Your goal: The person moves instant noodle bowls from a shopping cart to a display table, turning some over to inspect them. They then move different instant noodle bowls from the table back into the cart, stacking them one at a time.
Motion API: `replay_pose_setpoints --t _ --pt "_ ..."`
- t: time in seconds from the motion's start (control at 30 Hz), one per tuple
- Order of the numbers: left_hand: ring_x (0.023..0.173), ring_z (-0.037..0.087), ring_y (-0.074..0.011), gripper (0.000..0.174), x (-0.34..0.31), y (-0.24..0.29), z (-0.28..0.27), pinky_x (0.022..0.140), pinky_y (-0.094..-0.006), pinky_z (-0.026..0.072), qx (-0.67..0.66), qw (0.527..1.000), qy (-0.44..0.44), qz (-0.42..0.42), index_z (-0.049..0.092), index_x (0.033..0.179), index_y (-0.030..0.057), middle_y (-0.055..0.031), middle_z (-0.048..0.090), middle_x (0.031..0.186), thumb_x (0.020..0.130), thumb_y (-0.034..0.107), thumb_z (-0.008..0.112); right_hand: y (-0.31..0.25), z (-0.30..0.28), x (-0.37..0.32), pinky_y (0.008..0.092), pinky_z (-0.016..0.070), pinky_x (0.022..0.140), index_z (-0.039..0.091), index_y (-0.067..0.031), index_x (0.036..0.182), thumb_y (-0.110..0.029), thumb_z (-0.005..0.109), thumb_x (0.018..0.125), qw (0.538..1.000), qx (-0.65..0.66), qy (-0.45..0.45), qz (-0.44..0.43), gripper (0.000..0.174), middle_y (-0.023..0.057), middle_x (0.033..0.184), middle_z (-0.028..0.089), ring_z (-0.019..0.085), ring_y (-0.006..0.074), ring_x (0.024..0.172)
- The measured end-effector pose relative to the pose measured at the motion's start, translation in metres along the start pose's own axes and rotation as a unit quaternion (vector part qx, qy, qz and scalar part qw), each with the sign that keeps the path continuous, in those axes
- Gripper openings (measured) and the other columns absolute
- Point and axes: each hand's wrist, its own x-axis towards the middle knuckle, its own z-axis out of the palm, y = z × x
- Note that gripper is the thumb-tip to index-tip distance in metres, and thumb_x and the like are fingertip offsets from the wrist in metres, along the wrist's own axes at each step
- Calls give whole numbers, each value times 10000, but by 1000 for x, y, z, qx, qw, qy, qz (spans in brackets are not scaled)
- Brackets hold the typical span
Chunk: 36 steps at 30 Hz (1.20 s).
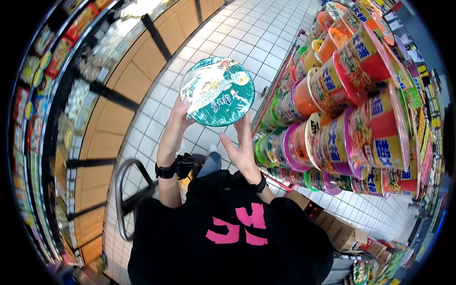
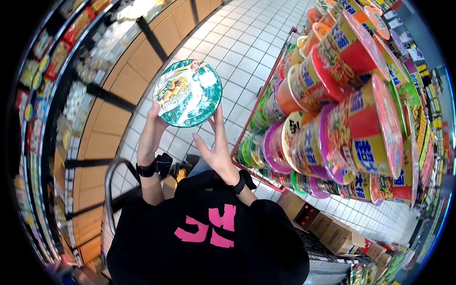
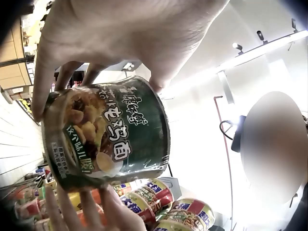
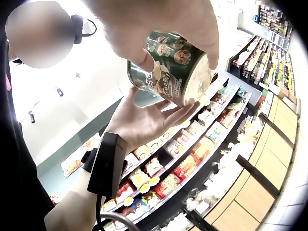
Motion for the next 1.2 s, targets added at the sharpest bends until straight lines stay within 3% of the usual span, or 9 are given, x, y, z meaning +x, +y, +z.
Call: replay_pose_setpoints --t 0.27,0.47,0.6,0.93,1.2 --pt "1277 428 -191 708 97 34 -35 1023 -390 375 44 998 -48 2 284 1496 90 -97 438 1418 970 538 443 43 41 89 444 287 1144 91 -1 1535 -30 641 873 992 47 111 -30 861 202 1568 212 297 283 1425" --pt "1316 409 -203 706 154 10 -53 1043 -402 382 -4 996 -85 4 251 1504 78 -114 376 1477 1005 559 380 50 46 138 454 291 1136 156 8 1519 -39 675 849 980 27 192 -36 848 201 1528 271 293 297 1420" --pt "1337 393 -197 681 189 34 -39 1062 -416 373 6 992 -125 13 243 1505 60 -110 372 1477 1020 518 381 67 44 168 445 292 1131 156 13 1511 -54 713 836 970 19 239 -27 877 203 1514 288 309 289 1410" --pt "1345 385 -214 720 338 35 -3 1075 -435 359 -4 972 -235 17 206 1520 43 -125 361 1485 1014 521 392 102 -9 276 439 308 1128 188 2 1494 -25 752 791 937 -35 336 -92 901 169 1498 292 337 270 1385" --pt "1369 352 -215 797 445 49 55 1103 -404 329 -12 941 -338 3 158 1534 35 -131 330 1506 994 569 398 98 -72 351 413 325 1112 193 1 1495 -11 779 745 890 -86 424 -147 952 153 1490 294 369 262 1357"
